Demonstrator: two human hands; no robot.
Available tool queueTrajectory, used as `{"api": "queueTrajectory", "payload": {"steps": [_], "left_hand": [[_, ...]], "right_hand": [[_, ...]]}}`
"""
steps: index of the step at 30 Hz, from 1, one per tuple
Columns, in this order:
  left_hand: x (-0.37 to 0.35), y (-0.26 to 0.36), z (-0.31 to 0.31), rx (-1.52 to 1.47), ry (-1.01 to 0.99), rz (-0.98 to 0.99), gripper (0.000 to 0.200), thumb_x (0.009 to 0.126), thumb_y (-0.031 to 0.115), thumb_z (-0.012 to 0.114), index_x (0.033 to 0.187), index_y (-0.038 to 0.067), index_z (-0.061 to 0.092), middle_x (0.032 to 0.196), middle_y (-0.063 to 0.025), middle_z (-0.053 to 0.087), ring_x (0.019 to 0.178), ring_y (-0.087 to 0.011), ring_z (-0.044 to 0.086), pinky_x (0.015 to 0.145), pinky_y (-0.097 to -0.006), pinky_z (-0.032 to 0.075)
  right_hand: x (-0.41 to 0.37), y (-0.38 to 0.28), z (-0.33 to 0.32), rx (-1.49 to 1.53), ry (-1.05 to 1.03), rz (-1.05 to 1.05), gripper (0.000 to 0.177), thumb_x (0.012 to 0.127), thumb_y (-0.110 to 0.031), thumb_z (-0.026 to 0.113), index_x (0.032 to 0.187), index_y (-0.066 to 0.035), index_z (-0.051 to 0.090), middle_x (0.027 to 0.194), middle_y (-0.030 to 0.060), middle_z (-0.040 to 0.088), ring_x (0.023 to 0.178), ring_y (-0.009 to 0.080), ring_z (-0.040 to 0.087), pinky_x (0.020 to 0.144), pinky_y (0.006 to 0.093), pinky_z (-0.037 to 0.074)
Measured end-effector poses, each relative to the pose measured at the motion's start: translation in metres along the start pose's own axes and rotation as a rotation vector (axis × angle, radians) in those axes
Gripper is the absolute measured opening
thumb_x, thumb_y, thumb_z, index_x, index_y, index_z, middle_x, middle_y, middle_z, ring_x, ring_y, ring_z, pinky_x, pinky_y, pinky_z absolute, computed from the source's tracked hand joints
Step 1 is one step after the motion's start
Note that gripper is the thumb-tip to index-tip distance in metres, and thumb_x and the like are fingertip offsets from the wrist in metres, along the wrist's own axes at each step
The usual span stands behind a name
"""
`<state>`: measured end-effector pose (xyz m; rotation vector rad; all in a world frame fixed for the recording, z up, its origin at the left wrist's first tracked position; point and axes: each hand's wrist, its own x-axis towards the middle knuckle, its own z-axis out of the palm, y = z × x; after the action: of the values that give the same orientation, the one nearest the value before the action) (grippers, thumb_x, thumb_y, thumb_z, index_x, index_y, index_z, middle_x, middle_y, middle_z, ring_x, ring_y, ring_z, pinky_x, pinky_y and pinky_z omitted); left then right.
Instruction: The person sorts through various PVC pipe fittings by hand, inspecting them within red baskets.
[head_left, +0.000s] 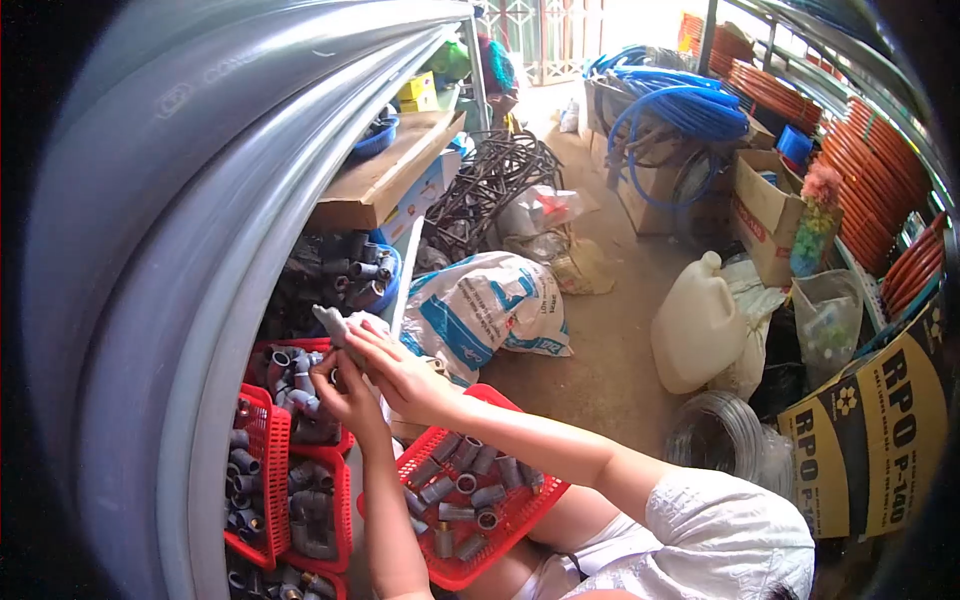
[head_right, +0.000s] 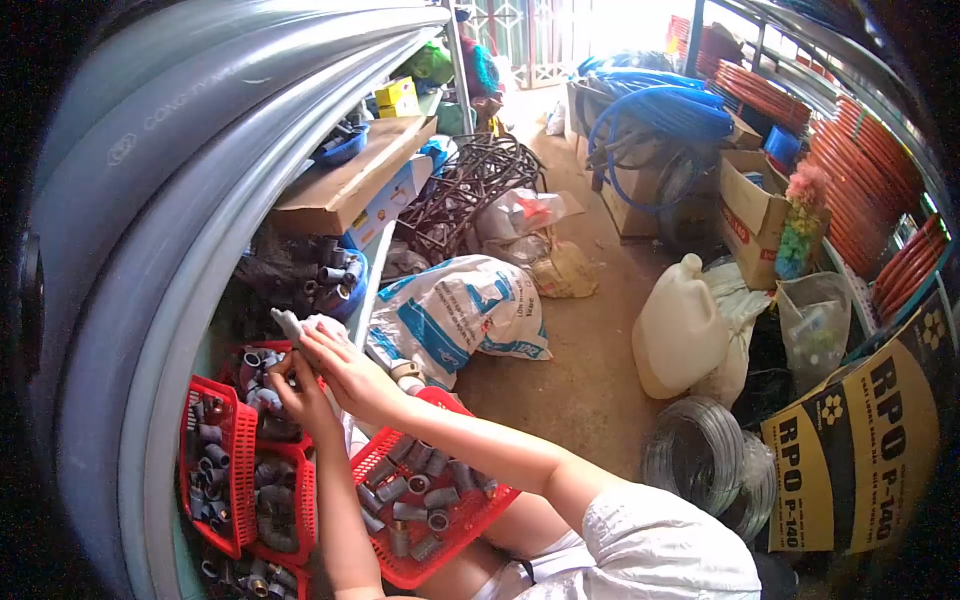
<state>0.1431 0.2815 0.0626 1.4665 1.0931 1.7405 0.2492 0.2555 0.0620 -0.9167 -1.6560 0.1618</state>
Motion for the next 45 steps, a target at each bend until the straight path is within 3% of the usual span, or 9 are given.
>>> {"api": "queueTrajectory", "payload": {"steps": [3, 12, 15, 22, 29, 32, 36, 40, 45], "left_hand": [[-0.013, 0.0, 0.0, 0.08, -0.063, 0.028, 0.018, 0.1, 0.018, 0.059, 0.104, 0.001, 0.054, 0.103, -0.0082, 0.058, 0.09, -0.0159, 0.059, 0.08, -0.0288, 0.051], [-0.013, -0.001, -0.013, 0.123, -0.141, 0.02, 0.018, 0.099, 0.016, 0.057, 0.108, 0.0, 0.056, 0.107, -0.0118, 0.057, 0.097, -0.0214, 0.054, 0.083, -0.0338, 0.045], [-0.018, 0.001, -0.011, 0.119, -0.132, 0.111, 0.017, 0.1, 0.014, 0.053, 0.112, 0.002, 0.055, 0.109, -0.0115, 0.056, 0.097, -0.0211, 0.054, 0.082, -0.0329, 0.045], [-0.008, -0.002, -0.014, 0.036, -0.14, 0.145, 0.036, 0.101, 0.014, 0.052, 0.134, -0.001, 0.045, 0.122, -0.0168, 0.059, 0.11, -0.0226, 0.06, 0.091, -0.0343, 0.05], [-0.007, 0.002, -0.015, 0.052, -0.141, 0.25, 0.038, 0.102, 0.012, 0.052, 0.136, 0.001, 0.043, 0.124, -0.0121, 0.058, 0.094, -0.0122, 0.06, 0.076, -0.0253, 0.052], [-0.012, 0.011, -0.012, -0.135, -0.086, -0.057, 0.038, 0.101, 0.011, 0.052, 0.137, 0.001, 0.043, 0.124, -0.012, 0.058, 0.096, -0.0124, 0.059, 0.08, -0.0255, 0.05], [-0.016, 0.002, -0.008, 0.281, -0.139, 0.241, 0.046, 0.096, 0.017, 0.063, 0.136, 0.0, 0.046, 0.121, -0.0156, 0.061, 0.101, -0.0242, 0.062, 0.08, -0.0332, 0.052], [-0.025, -0.006, -0.006, 0.193, -0.343, 0.026, 0.045, 0.098, 0.025, 0.059, 0.131, -0.003, 0.048, 0.12, -0.0239, 0.059, 0.108, -0.0361, 0.06, 0.09, -0.0429, 0.048], [-0.017, -0.004, -0.009, 0.129, -0.267, -0.083, 0.044, 0.103, 0.033, 0.049, 0.129, -0.002, 0.047, 0.113, -0.0273, 0.063, 0.104, -0.0409, 0.063, 0.084, -0.0431, 0.05]], "right_hand": [[0.003, 0.009, 0.0, 0.075, 0.015, 0.318, 0.06, 0.092, 0.001, 0.05, 0.149, -0.007, 0.032, 0.149, 0.0251, 0.039, 0.14, 0.0433, 0.034, 0.113, 0.0476, 0.034], [0.008, 0.003, -0.007, -0.152, -0.119, 0.028, 0.057, 0.086, 0.001, 0.053, 0.141, 0.001, 0.041, 0.14, 0.0258, 0.047, 0.135, 0.0406, 0.042, 0.112, 0.0466, 0.036], [0.008, 0.001, -0.015, 0.165, -0.134, 0.339, 0.053, 0.087, -0.002, 0.051, 0.139, 0.002, 0.042, 0.138, 0.0278, 0.045, 0.13, 0.0472, 0.043, 0.109, 0.049, 0.037], [0.007, -0.016, -0.003, -0.111, -0.14, 0.049, 0.05, 0.088, -0.001, 0.051, 0.137, 0.004, 0.043, 0.141, 0.0266, 0.041, 0.132, 0.0459, 0.041, 0.111, 0.0475, 0.036], [0.007, -0.008, 0.0, 0.568, -0.025, 0.533, 0.043, 0.098, -0.026, 0.058, 0.133, -0.002, 0.049, 0.126, 0.0142, 0.056, 0.116, 0.0206, 0.054, 0.098, 0.0326, 0.044], [0.005, 0.0, 0.0, 0.693, -0.004, 0.774, 0.044, 0.097, -0.034, 0.061, 0.131, -0.007, 0.053, 0.116, 0.0076, 0.061, 0.111, 0.0128, 0.054, 0.095, 0.0289, 0.045], [0.005, 0.002, -0.005, 1.043, 0.178, 1.082, 0.046, 0.096, -0.043, 0.062, 0.126, -0.009, 0.058, 0.105, 0.0038, 0.063, 0.093, 0.009, 0.058, 0.081, 0.0254, 0.047], [-0.008, 0.019, 0.008, 0.506, 0.181, 0.784, 0.042, 0.1, -0.039, 0.056, 0.125, -0.005, 0.058, 0.105, 0.0068, 0.064, 0.092, 0.0138, 0.059, 0.083, 0.0286, 0.048], [-0.013, -0.009, 0.022, 0.49, 0.143, 0.695, 0.039, 0.103, -0.022, 0.051, 0.138, -0.005, 0.053, 0.126, 0.0104, 0.061, 0.116, 0.0127, 0.053, 0.101, 0.0278, 0.04]]}}
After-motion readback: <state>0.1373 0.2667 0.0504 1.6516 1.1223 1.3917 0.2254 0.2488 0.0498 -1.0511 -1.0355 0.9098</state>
